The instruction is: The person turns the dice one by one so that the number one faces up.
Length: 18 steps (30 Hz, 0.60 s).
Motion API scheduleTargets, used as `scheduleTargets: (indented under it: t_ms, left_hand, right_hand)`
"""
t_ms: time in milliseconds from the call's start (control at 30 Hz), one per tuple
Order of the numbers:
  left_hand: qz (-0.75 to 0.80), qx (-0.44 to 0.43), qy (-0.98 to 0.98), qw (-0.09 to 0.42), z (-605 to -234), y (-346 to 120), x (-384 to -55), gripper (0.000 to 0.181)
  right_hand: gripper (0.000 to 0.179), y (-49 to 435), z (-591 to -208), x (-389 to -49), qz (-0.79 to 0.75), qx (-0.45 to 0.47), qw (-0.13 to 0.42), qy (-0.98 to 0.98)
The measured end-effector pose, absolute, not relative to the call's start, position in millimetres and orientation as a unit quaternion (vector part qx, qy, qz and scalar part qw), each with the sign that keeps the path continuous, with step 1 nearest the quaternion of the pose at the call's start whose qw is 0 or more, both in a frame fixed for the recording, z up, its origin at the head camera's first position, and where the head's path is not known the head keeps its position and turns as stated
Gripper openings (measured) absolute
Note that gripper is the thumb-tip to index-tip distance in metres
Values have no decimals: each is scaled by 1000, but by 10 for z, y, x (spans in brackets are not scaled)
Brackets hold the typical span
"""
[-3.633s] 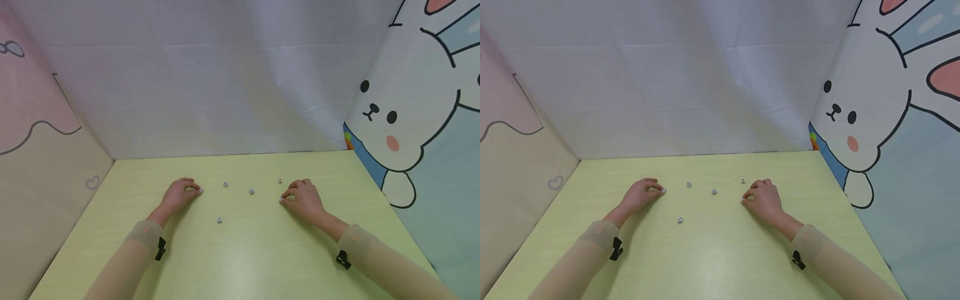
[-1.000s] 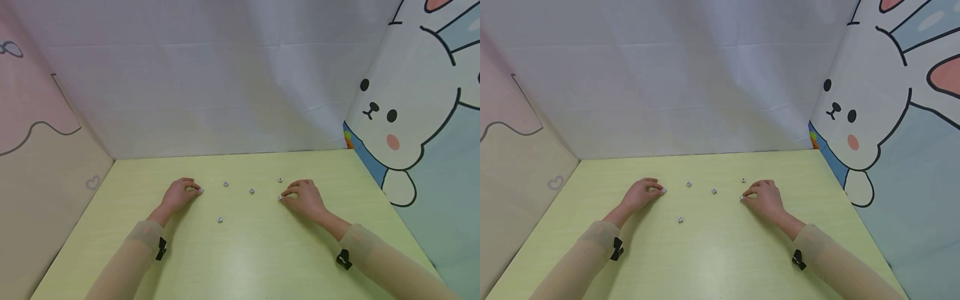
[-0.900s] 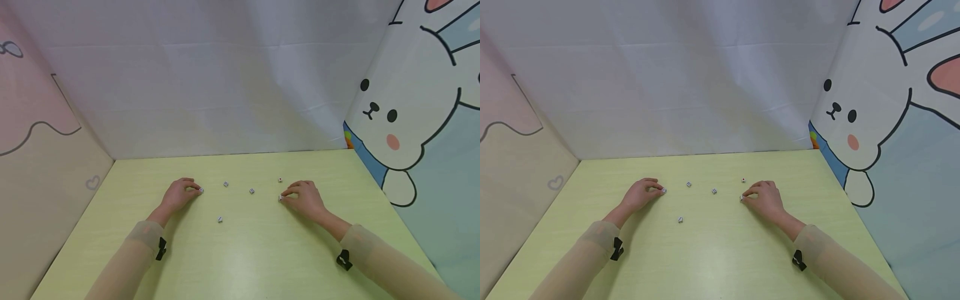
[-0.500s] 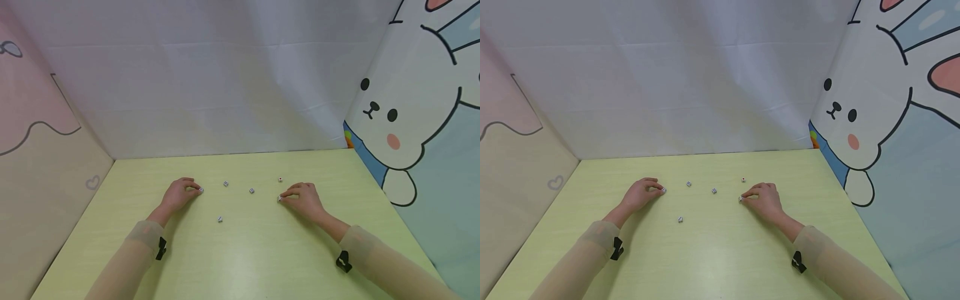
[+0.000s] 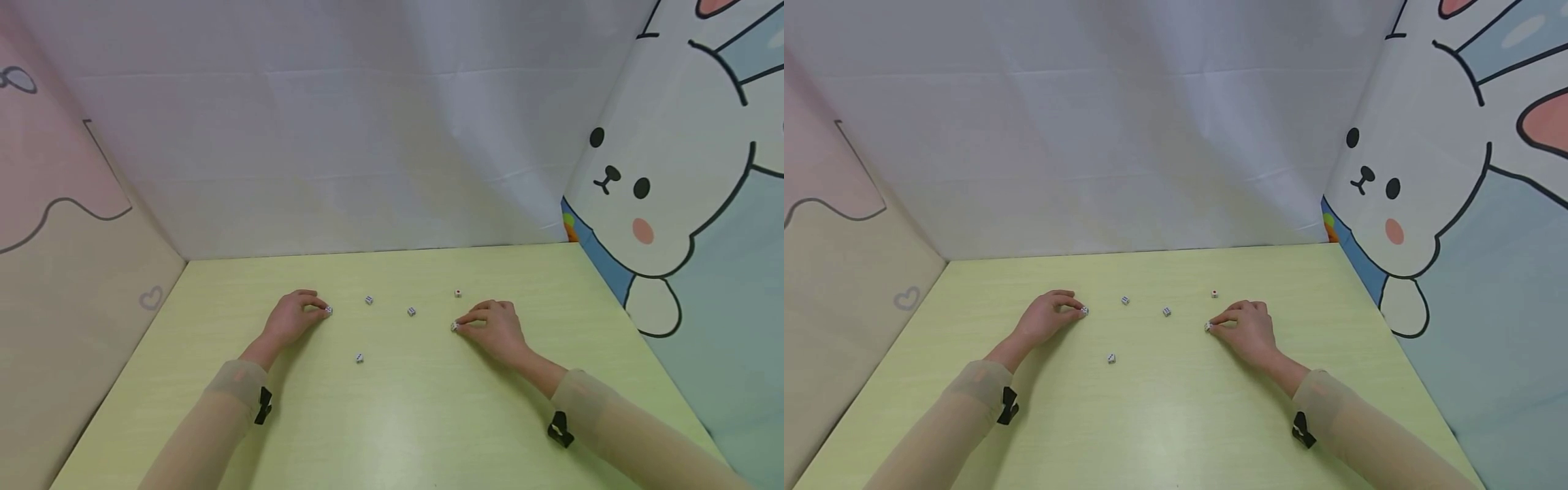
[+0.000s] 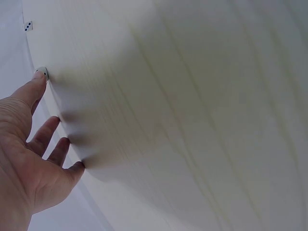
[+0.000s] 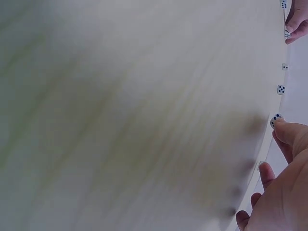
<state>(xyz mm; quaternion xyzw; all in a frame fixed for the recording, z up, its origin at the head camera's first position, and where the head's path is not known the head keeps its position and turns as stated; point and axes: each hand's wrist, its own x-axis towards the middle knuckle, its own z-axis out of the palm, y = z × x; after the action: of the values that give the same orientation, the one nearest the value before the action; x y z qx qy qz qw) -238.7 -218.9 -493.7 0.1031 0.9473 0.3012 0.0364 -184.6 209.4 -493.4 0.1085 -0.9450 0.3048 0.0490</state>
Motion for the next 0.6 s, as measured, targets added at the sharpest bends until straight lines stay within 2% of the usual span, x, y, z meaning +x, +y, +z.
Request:
scheduleTargets:
  t_ms: [600]
  left_hand:
    - [298, 107, 948, 33, -4910, -2179, -2389, 20]
  right_hand:
    - [9, 2115, -4918, -1815, 299, 104, 34, -948]
